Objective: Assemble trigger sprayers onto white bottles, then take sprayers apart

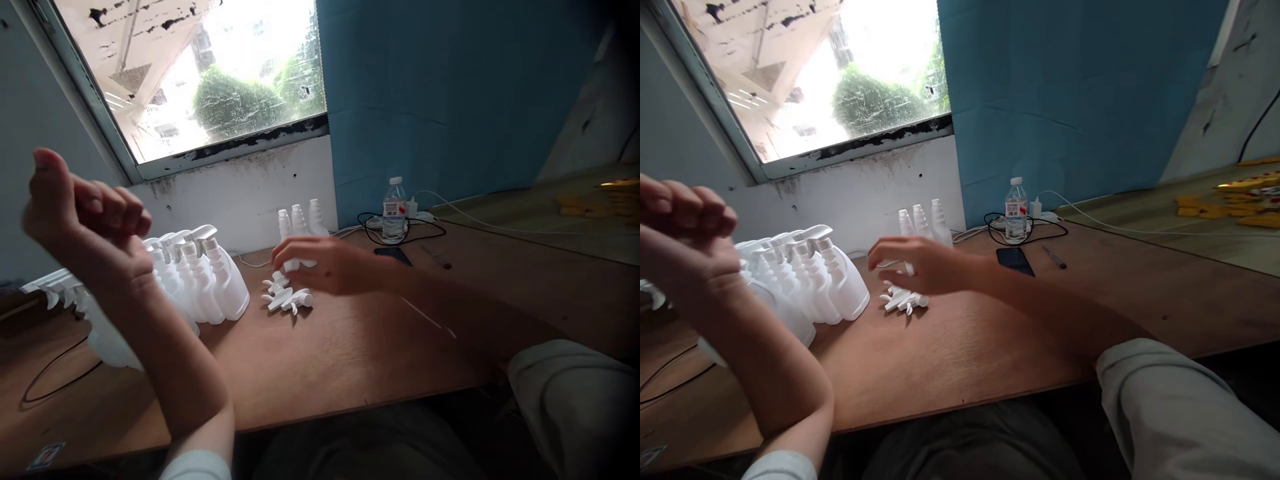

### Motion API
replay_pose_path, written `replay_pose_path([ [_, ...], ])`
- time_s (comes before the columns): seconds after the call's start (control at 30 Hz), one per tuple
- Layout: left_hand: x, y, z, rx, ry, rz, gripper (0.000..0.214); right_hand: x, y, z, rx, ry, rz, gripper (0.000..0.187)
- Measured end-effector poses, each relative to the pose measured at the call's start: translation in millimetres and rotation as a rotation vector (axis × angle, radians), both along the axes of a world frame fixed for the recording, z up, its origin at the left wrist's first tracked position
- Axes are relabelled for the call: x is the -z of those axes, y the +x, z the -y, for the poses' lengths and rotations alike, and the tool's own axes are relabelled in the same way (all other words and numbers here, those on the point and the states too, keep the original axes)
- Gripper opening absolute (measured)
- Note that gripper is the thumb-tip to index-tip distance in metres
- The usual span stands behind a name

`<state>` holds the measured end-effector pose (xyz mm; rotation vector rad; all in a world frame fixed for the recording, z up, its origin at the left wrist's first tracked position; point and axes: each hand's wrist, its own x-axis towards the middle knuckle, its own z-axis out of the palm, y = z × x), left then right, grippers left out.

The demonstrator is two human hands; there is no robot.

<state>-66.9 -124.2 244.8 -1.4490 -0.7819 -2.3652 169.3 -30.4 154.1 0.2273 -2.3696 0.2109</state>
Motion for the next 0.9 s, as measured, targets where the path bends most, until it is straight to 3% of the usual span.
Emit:
replay_pose_path([
  [0.1,-1.2,18.3,-18.2,0.360,0.083,0.052,0.050,23.3,-25.6,22.1,-0.022,0.193,-0.044,0.029],
  [0.2,0.1,29.5,-35.6,0.473,0.071,0.216,0.051,39.6,-42.6,37.5,0.043,0.308,-0.062,0.034],
  [0.33,4.9,36.0,-55.3,0.470,0.007,0.249,0.046,59.6,-50.4,43.4,0.069,0.360,-0.066,0.034],
  [0.43,7.6,34.4,-61.5,0.449,-0.067,0.230,0.044,72.6,-49.8,46.2,-0.075,0.493,0.000,0.033],
  [0.53,8.4,36.7,-59.8,0.432,-0.087,0.251,0.045,72.2,-48.7,50.2,-0.198,0.612,0.045,0.028],
  [0.67,9.0,50.0,-56.0,0.380,-0.129,0.189,0.050,57.6,-49.9,49.5,0.057,0.469,-0.121,0.031],
  [0.73,9.5,55.8,-57.7,0.383,-0.132,0.140,0.051,56.3,-49.6,47.9,0.117,0.465,-0.127,0.031],
  [0.83,11.2,58.5,-68.2,0.434,-0.110,0.067,0.053,65.9,-43.9,46.6,-0.062,0.591,0.017,0.025],
  [0.9,15.2,58.5,-80.2,0.445,-0.103,0.023,0.054,73.2,-35.3,42.7,-0.199,0.596,0.181,0.022],
])
